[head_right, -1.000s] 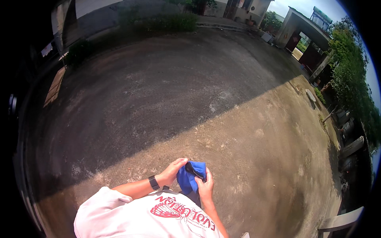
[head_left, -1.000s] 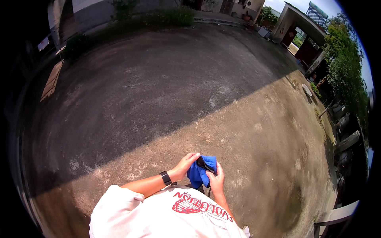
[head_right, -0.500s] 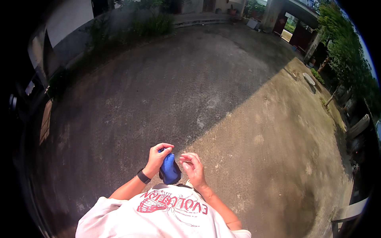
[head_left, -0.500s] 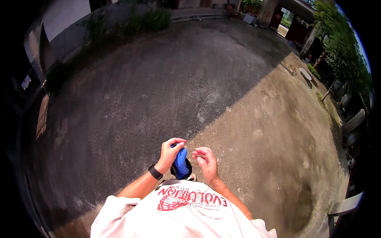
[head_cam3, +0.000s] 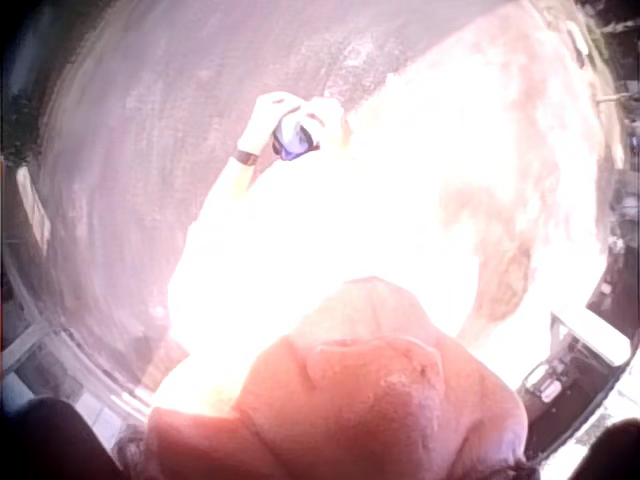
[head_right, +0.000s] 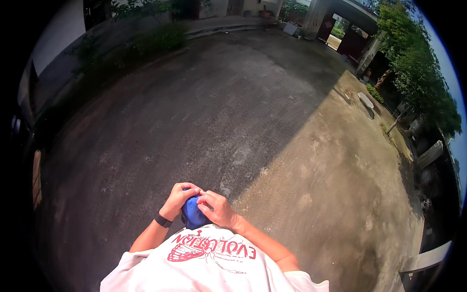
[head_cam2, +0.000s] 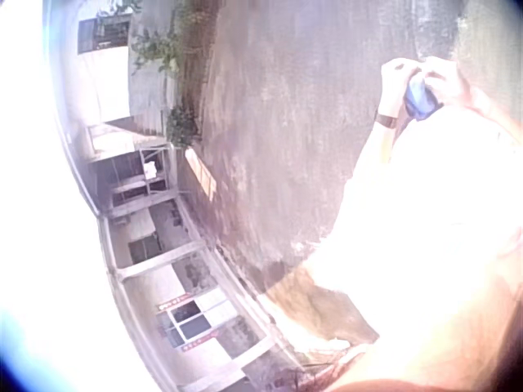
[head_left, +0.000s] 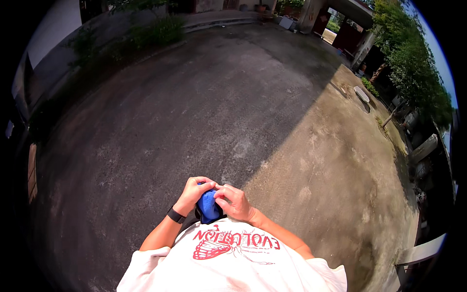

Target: The person wipes two metal steamer plates with a blue cloth, then gathers several hangers with damp clothes from an indoor drying area and hangs them one by one on an outdoor metal rack.

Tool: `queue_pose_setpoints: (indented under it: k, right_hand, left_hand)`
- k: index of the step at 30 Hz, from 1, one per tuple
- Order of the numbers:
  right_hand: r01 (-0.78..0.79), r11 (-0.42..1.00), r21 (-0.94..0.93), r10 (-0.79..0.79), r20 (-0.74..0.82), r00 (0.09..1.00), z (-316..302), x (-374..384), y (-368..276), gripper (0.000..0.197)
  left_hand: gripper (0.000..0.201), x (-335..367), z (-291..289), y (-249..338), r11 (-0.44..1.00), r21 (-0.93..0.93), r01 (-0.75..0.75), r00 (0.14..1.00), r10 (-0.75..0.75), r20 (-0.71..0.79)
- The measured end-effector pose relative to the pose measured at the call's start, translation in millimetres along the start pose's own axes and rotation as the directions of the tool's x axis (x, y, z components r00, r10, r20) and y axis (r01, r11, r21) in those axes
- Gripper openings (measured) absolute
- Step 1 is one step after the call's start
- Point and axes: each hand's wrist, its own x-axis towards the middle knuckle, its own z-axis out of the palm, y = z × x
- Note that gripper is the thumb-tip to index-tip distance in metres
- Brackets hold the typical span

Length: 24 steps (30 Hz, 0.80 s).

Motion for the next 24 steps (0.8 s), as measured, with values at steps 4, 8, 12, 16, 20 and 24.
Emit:
queue_pose_setpoints:
  k: [4,8,12,16,20,24]
  right_hand:
    - [-0.069,0.997,-0.042,0.065,-0.086,0.994,-61,86,56,0.012]
    - [-0.006,0.958,-0.288,-0.033,-0.128,0.991,-101,146,121,0.017]
    - [0.068,0.921,-0.383,-0.096,-0.055,0.994,-139,206,194,0.025]
    - [0.247,0.903,-0.352,-0.236,0.076,0.969,-181,296,277,0.03]
    - [0.39,0.88,-0.271,-0.365,0.138,0.921,-220,404,344,0.031]
    - [0.457,0.876,-0.154,-0.416,0.239,0.877,-251,502,405,0.028]
  left_hand:
    - [0.016,137,-10,43,0.996,-0.052,0.069,0.985,-0.06,0.161]
    - [0.016,239,-1,72,0.994,-0.029,0.104,0.972,-0.095,0.216]
    - [0.015,345,-11,95,0.973,0.018,0.229,0.943,-0.226,0.246]
    - [0.013,453,-38,131,0.965,0.007,0.264,0.942,-0.259,0.211]
    - [0.01,548,-70,176,0.973,-0.06,0.222,0.971,-0.215,0.109]
    - [0.008,629,-96,206,0.98,-0.109,0.165,0.983,-0.172,-0.062]
